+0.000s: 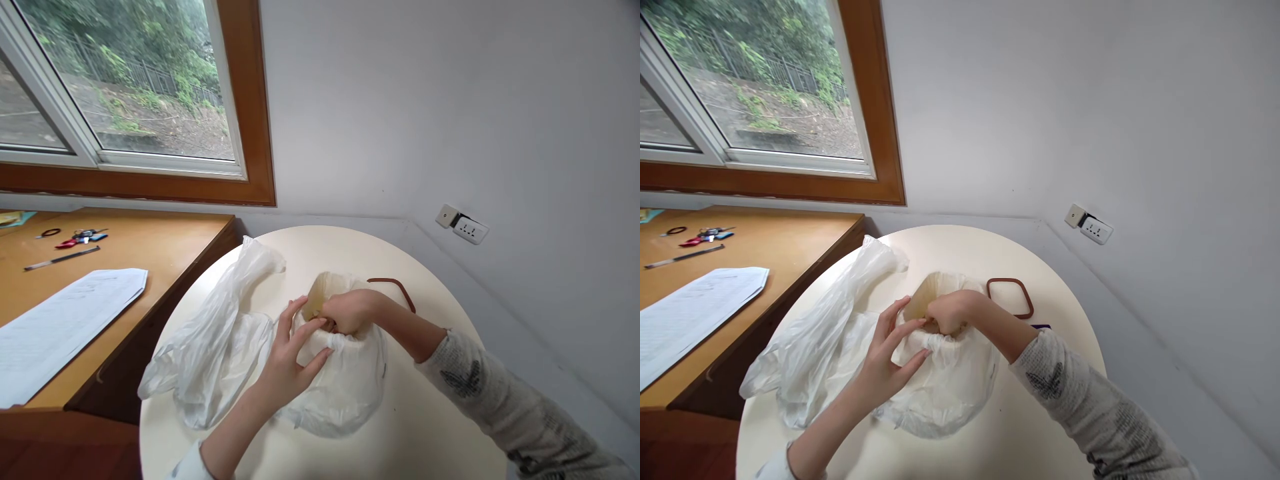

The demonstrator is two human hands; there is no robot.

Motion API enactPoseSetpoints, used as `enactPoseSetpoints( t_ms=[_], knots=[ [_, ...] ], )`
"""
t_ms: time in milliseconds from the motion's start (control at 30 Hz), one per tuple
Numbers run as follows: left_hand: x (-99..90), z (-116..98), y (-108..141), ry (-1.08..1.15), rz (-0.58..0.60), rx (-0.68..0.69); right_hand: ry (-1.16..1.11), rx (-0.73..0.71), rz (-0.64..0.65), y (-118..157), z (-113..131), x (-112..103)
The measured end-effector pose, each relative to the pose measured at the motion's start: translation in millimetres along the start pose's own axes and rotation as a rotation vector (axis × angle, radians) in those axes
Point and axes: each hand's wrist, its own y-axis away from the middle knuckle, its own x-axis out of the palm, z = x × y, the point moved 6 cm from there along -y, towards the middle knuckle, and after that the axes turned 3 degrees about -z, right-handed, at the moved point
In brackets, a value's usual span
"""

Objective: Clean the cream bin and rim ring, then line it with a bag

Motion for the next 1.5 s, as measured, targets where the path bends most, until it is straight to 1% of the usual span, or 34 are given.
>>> enactPoseSetpoints(
  t_ms=[100, 200, 300, 400, 433, 500, 533, 600, 633, 667, 700, 767, 800, 867, 933, 1000, 1133, 1233, 1333, 1400, 1433, 1500],
  knots=[
    [5.6, 12, 7, 0.04, 0.01, -0.103, -0.024, -0.064, 0.137, 0, 1, 10],
    [11.7, 26, 16, 0.106, -0.014, -0.238, -0.003, -0.079, 0.056, 9, 4, -1],
    [20.1, 39, 26, 0.134, -0.004, -0.411, -0.064, -0.071, -0.137, 29, 7, -23],
    [28.9, 46, 32, 0.153, 0.051, -0.517, -0.181, -0.083, -0.352, 57, 5, -40],
    [32.0, 48, 34, 0.17, 0.077, -0.54, -0.228, -0.077, -0.435, 66, 0, -43],
    [37.5, 52, 37, 0.202, 0.12, -0.575, -0.311, -0.006, -0.649, 83, -20, -45],
    [40.0, 54, 38, 0.209, 0.138, -0.581, -0.34, 0.055, -0.758, 91, -34, -41],
    [43.9, 57, 41, 0.208, 0.165, -0.571, -0.356, 0.206, -0.943, 103, -65, -25],
    [45.3, 58, 43, 0.204, 0.17, -0.56, -0.349, 0.277, -0.982, 106, -80, -12],
    [46.4, 59, 44, 0.202, 0.174, -0.548, -0.327, 0.331, -0.978, 105, -93, 3],
    [47.3, 60, 45, 0.202, 0.175, -0.542, -0.293, 0.369, -0.942, 103, -105, 19],
    [47.5, 61, 47, 0.195, 0.162, -0.544, -0.228, 0.428, -0.84, 95, -125, 49],
    [47.1, 61, 48, 0.19, 0.154, -0.545, -0.184, 0.466, -0.765, 90, -133, 63],
    [45.0, 61, 48, 0.186, 0.127, -0.541, -0.163, 0.503, -0.728, 84, -144, 81],
    [41.7, 59, 47, 0.194, 0.098, -0.529, -0.158, 0.518, -0.726, 79, -151, 89],
    [36.8, 57, 45, 0.192, 0.068, -0.514, -0.153, 0.521, -0.736, 76, -153, 91],
    [24.8, 50, 41, 0.178, 0.002, -0.453, -0.152, 0.523, -0.778, 74, -153, 87],
    [19.2, 48, 41, 0.212, -0.043, -0.423, -0.172, 0.526, -0.847, 79, -151, 82],
    [18.9, 50, 43, 0.261, -0.077, -0.443, -0.201, 0.536, -0.955, 88, -144, 71],
    [20.2, 51, 44, 0.286, -0.102, -0.465, -0.228, 0.511, -1.059, 96, -133, 58],
    [21.3, 51, 44, 0.294, -0.107, -0.473, -0.244, 0.473, -1.122, 101, -124, 50],
    [24.7, 50, 44, 0.296, -0.087, -0.485, -0.282, 0.321, -1.282, 112, -100, 30]
  ],
)
